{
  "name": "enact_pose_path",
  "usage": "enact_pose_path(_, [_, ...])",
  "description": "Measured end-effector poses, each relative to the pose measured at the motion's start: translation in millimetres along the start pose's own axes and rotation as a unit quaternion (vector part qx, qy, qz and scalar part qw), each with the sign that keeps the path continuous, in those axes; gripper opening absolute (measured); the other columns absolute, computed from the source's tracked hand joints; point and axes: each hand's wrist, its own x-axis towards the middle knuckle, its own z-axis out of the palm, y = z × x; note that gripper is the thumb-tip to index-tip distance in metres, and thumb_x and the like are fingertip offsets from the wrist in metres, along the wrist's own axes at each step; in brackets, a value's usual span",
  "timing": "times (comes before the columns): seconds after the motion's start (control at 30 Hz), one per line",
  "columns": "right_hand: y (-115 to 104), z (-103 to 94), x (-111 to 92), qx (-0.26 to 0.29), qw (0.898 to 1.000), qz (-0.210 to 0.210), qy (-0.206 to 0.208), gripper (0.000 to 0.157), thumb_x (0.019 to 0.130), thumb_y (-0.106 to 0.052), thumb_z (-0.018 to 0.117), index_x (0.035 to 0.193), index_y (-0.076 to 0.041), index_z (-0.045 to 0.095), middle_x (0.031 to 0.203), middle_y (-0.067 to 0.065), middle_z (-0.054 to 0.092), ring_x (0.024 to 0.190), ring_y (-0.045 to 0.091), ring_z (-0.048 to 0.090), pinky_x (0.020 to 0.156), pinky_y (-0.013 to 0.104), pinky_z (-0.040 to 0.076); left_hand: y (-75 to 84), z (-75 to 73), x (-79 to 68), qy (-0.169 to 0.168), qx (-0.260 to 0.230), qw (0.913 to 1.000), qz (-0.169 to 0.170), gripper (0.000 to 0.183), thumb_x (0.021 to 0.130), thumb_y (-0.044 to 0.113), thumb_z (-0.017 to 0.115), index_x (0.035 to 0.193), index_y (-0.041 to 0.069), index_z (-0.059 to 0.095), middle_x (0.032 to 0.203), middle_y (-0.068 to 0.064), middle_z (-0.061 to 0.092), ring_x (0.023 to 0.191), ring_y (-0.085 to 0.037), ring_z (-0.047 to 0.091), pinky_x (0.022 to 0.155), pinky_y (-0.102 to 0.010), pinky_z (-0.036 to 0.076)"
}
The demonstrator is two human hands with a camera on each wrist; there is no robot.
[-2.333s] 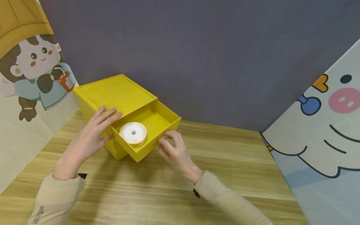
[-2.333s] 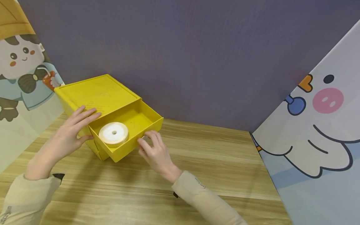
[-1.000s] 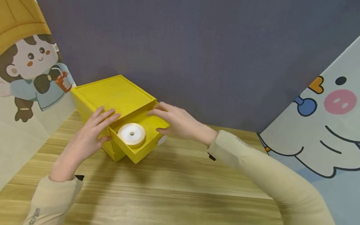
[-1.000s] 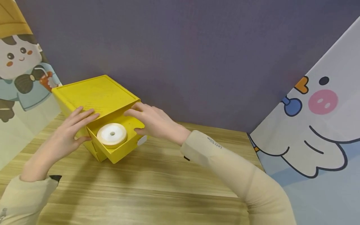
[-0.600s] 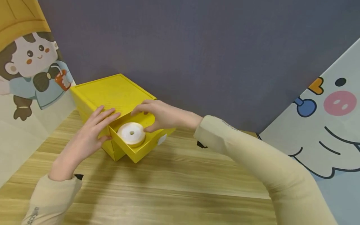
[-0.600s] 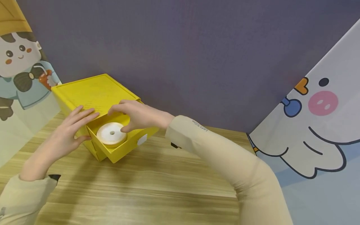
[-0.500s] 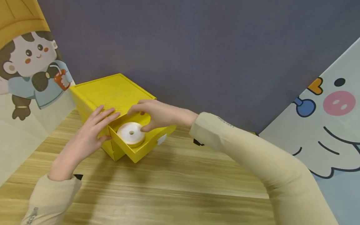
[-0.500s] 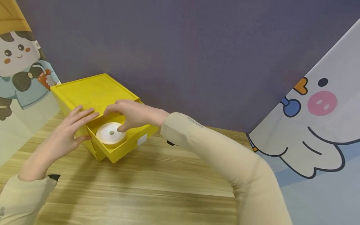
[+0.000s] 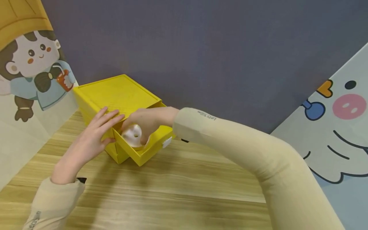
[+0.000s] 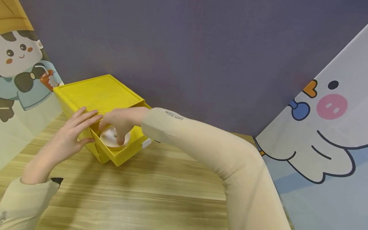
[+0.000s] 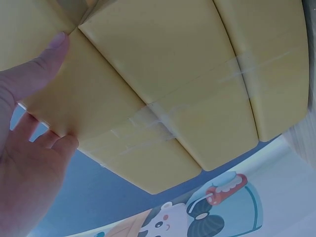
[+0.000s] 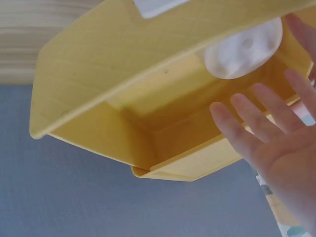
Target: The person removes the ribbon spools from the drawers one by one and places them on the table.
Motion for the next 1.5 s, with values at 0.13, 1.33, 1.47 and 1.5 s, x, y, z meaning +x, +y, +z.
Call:
enact_pose_path(0.13, [-3.8, -0.4, 6.0, -0.030, 0.999, 0.006, -0.040, 0.082, 0.081, -0.025, 0.077, 0.150, -0.023, 0.033, 0.152, -0.008, 0.038, 0.137, 0.013, 0.039, 0.112, 0.027, 0.041, 1.3, 0.2, 0.1, 0.000, 0.005, 1.0000, 0.001, 0.088, 0.061, -0.015, 0.079, 0.139, 0.012, 0.050, 0.143, -0.019, 0.046, 0.143, -0.040, 0.026, 0.096, -0.065, 0.044])
enact_pose_path(1.33, [2.7, 3.0, 4.7, -0.034, 0.999, 0.014, -0.039, 0.069, 0.079, -0.025, 0.078, 0.140, -0.022, 0.045, 0.145, -0.006, 0.044, 0.125, 0.010, 0.044, 0.109, 0.028, 0.040, 2.5, 2.8, 1.4, 0.007, -0.003, 1.0000, 0.004, 0.089, 0.059, -0.018, 0.078, 0.138, 0.010, 0.050, 0.142, -0.019, 0.047, 0.142, -0.042, 0.027, 0.101, -0.064, 0.041])
enact_pose_path(1.47, [6.0, -2.9, -7.0, -0.016, 0.998, 0.050, -0.040, 0.074, 0.079, -0.026, 0.077, 0.144, -0.028, 0.041, 0.151, -0.006, 0.037, 0.130, 0.012, 0.040, 0.108, 0.030, 0.041, 2.0, 0.7, 0.4, 0.002, -0.007, 1.0000, 0.002, 0.089, 0.061, -0.019, 0.077, 0.140, 0.010, 0.048, 0.143, -0.020, 0.046, 0.143, -0.041, 0.025, 0.102, -0.065, 0.039])
enact_pose_path(1.5, [7.3, -3.8, -9.9, -0.013, 0.998, 0.055, -0.037, 0.074, 0.079, -0.026, 0.077, 0.144, -0.028, 0.040, 0.151, -0.006, 0.036, 0.129, 0.012, 0.040, 0.107, 0.030, 0.043, 1.8, 0.5, -0.1, 0.002, -0.007, 1.0000, 0.001, 0.089, 0.061, -0.018, 0.077, 0.140, 0.011, 0.048, 0.143, -0.020, 0.046, 0.143, -0.041, 0.025, 0.102, -0.065, 0.039])
